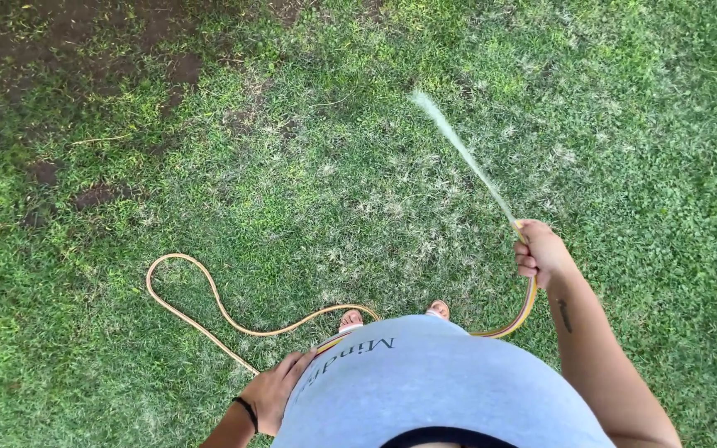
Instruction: Watering a grass lawn using a garden hose in a backyard.
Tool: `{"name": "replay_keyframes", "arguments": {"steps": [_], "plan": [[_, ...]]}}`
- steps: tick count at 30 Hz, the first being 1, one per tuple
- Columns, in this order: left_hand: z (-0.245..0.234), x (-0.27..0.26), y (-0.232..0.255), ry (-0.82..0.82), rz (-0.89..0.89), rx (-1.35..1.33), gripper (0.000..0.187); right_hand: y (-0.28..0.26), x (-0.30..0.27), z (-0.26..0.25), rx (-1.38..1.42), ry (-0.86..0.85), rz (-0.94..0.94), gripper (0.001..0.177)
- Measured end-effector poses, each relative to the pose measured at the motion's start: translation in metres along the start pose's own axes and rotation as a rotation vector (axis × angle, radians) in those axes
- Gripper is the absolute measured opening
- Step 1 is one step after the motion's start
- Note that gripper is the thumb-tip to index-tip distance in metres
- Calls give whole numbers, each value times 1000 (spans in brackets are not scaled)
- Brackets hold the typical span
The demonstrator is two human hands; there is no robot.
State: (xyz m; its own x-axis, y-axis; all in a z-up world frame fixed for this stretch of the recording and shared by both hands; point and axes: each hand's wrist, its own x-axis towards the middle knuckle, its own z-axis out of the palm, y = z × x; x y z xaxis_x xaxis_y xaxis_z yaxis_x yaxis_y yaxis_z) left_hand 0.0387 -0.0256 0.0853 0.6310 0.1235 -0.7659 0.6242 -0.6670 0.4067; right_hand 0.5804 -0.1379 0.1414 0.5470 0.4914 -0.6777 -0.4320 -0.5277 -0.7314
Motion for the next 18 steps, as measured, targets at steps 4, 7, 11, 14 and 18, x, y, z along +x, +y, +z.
{"name": "replay_keyframes", "arguments": {"steps": [4, 7, 11, 14, 18], "plan": [[16, 7, -18, 111, 108, -21, 148, -8, 0, 21, 32, -21, 9, 18], [16, 2, -17, 63, 31, -7, 155, -20, -9, 36, 3, -67, -2, 16], [17, -7, -22, 49, 26, 7, 152, -34, -21, 57, -40, -128, -37, 16], [21, -16, -28, 11, -15, 11, 150, -38, -26, 69, -18, -163, -76, 16], [18, -32, -28, 1, -39, -32, 138, -45, -34, 84, -35, -183, -154, 19]]}}
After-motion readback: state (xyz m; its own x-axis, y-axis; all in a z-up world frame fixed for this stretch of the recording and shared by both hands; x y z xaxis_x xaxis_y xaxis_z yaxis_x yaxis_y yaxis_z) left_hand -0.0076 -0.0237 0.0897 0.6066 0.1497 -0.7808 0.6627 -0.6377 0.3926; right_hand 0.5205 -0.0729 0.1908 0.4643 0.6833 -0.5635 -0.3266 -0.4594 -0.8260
